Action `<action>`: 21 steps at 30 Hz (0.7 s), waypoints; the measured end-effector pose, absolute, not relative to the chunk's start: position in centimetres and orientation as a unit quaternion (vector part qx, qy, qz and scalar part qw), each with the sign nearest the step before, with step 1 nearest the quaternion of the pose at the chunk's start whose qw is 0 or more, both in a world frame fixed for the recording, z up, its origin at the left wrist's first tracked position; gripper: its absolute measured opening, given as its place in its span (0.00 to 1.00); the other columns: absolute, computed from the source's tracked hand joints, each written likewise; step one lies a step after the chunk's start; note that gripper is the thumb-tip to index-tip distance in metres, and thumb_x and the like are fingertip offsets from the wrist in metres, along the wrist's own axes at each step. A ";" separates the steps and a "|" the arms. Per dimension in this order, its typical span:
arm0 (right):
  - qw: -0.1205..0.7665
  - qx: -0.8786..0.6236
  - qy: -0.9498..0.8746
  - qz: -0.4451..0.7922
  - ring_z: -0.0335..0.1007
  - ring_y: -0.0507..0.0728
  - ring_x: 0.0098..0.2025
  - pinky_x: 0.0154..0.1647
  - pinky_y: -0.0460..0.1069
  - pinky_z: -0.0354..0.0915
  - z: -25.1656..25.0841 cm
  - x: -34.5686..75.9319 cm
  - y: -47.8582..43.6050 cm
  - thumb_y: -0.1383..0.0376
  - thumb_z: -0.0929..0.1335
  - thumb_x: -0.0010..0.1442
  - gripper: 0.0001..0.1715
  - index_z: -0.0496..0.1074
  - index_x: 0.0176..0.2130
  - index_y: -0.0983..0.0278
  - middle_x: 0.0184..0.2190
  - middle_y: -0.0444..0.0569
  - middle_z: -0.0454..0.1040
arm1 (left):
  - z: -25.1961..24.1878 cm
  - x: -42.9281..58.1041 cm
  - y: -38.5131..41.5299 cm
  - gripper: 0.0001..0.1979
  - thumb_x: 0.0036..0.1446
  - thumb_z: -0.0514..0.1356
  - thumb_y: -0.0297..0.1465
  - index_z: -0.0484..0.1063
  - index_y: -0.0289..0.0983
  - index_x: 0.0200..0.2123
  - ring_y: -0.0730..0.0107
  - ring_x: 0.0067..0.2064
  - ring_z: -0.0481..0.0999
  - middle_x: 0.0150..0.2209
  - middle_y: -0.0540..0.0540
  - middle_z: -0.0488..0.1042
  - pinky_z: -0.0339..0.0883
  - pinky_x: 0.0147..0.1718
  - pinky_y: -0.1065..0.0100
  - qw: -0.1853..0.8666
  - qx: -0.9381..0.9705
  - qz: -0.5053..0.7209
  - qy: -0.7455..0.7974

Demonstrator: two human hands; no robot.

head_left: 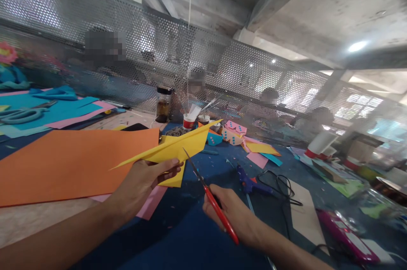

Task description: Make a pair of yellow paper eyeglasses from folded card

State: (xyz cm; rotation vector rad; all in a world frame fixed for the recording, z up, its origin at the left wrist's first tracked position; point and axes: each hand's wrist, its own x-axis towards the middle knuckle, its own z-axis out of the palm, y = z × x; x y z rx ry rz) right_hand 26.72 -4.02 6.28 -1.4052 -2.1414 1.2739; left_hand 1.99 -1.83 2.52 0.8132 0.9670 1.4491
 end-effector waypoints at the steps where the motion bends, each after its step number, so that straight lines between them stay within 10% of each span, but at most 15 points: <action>1: 0.141 -0.485 -0.741 0.443 0.60 0.49 0.22 0.23 0.44 0.56 6.3 26.7 -4.0 0.74 0.68 0.64 0.12 0.64 0.32 0.60 0.22 0.36 0.66 | 2.5 2.0 -1.8 0.23 0.42 0.84 0.39 0.88 0.34 0.41 0.58 0.41 0.85 0.42 0.38 0.88 0.84 0.40 0.66 0.572 0.349 0.617 0.413; 21: 0.155 -0.464 -0.741 0.459 0.57 0.48 0.21 0.21 0.43 0.53 5.3 26.8 -3.9 0.76 0.64 0.63 0.12 0.63 0.33 0.60 0.21 0.35 0.64 | 2.1 1.7 -1.8 0.20 0.46 0.81 0.39 0.88 0.35 0.41 0.56 0.42 0.87 0.41 0.38 0.88 0.84 0.42 0.65 0.548 0.364 0.616 0.432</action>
